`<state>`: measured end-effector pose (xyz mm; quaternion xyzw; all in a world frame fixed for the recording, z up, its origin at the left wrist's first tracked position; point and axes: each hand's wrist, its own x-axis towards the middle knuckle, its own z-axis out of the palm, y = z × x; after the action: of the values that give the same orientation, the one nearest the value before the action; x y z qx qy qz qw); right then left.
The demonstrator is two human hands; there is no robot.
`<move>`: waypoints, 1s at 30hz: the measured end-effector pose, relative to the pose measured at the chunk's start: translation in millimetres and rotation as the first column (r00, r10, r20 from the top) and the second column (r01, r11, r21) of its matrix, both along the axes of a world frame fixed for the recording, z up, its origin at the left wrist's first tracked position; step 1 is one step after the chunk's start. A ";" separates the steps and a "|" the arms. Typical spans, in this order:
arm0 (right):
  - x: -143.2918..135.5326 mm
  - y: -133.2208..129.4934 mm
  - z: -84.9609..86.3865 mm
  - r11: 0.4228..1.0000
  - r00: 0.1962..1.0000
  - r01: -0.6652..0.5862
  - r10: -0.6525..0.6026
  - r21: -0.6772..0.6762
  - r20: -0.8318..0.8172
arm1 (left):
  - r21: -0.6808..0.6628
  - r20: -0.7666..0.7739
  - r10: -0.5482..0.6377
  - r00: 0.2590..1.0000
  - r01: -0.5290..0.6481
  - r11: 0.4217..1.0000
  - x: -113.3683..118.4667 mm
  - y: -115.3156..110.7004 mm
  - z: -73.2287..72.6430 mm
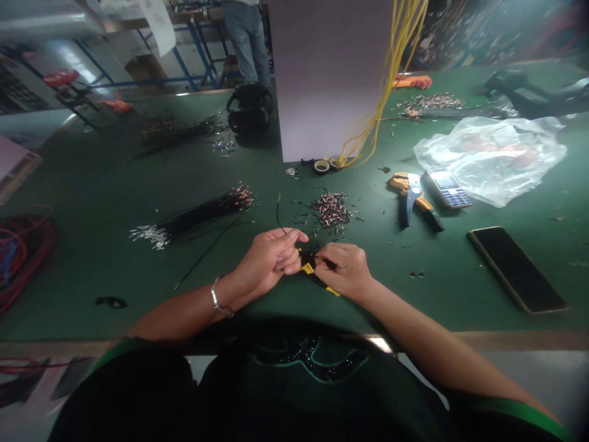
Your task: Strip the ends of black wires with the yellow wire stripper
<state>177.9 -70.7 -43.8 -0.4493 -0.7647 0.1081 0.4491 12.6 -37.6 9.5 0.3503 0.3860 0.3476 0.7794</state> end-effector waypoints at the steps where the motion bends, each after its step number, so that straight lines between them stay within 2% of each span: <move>1: 0.1 0.1 -0.4 1.000 1.000 0.002 -0.002 -0.001 0.000 | 0.002 -0.002 0.001 1.000 -0.001 1.000 0.0 0.1 0.0; 21: -0.7 0.2 -0.7 0.999 1.000 0.020 -0.020 0.026 0.012 | 0.023 -0.015 0.004 1.000 -0.004 1.000 -1.0 0.4 -0.6; 30: -0.1 1.5 -6.4 0.999 0.999 0.039 -0.039 0.022 0.015 | 0.036 -0.014 0.002 1.000 -0.002 0.999 -2.4 -0.9 -0.8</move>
<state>177.7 -69.2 -50.2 -0.4600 -0.7604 0.0873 0.4500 10.2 -38.6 8.7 0.3661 0.3855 0.3528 0.7700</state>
